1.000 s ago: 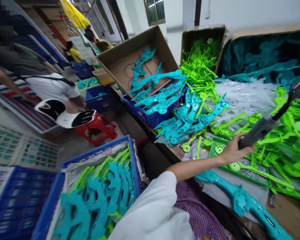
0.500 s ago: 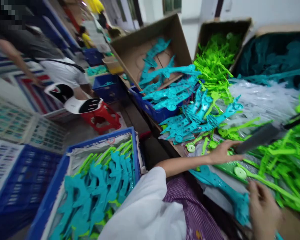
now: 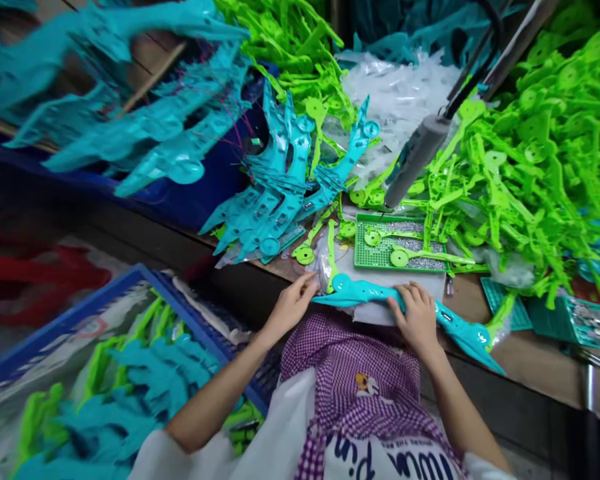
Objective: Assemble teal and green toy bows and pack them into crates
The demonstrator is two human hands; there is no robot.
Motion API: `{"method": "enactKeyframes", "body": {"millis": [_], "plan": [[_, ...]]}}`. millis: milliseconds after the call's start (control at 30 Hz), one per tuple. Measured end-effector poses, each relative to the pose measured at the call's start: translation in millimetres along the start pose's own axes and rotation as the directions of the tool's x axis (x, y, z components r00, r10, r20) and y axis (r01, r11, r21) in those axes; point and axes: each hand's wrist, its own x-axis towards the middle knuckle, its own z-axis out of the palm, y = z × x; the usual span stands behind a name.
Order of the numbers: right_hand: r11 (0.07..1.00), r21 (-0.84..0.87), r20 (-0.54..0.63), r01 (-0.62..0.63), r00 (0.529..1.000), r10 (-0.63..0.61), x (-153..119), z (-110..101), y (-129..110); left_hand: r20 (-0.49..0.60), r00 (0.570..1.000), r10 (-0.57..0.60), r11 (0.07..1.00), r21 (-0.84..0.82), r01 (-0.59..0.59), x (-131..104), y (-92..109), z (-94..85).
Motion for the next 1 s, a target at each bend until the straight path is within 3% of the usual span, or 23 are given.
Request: {"method": "enactKeyframes", "body": {"millis": [100, 200, 433, 567, 633, 733, 833, 900, 933, 1000], "plan": [[0.999, 0.021, -0.005, -0.029, 1.0, 0.029, 1, 0, 1, 0.122, 0.988, -0.09, 0.986, -0.127, 0.105, 5, 11, 2.4], [0.997, 0.056, -0.017, -0.048, 0.999, 0.049, 2, 1, 3, 0.204, 0.969, -0.138, 0.98, -0.112, 0.163, 10, 23, 0.9], [0.995, 0.079, -0.023, -0.053, 0.998, 0.055, 1, -3, 4, 0.23, 0.962, -0.149, 0.986, -0.038, 0.162, 31, 38, 1.9], [0.994, 0.102, -0.033, -0.04, 0.998, 0.044, 1, -11, 8, 0.171, 0.984, -0.058, 0.978, -0.187, 0.09, 26, 34, 1.9], [0.99, 0.139, -0.03, -0.035, 0.999, 0.04, 4, -18, 11, 0.141, 0.99, -0.031, 0.898, -0.431, 0.09, 14, 33, 5.0], [0.978, 0.205, -0.024, -0.042, 0.999, 0.048, 4, -31, 8, 0.18, 0.983, -0.027, 0.597, -0.786, 0.16, -1, 35, 12.9], [0.937, 0.307, -0.112, -0.168, 0.971, 0.211, -14, -41, -18, 0.246, 0.966, -0.075, 0.384, -0.887, 0.256, -6, 39, 18.9], [0.8, 0.532, -0.075, -0.278, 0.925, 0.371, -29, -39, -45, 0.281, 0.953, -0.114, 0.344, -0.888, 0.304, -4, 42, 20.9], [0.647, 0.687, 0.054, -0.33, 0.912, 0.407, -34, -33, -59, 0.288, 0.949, -0.131, 0.334, -0.888, 0.315, -2, 43, 21.8], [0.188, 0.857, 0.39, -0.481, 0.841, 0.375, -35, -17, -84, 0.281, 0.946, -0.164, 0.316, -0.893, 0.32, 1, 45, 23.8]]}}
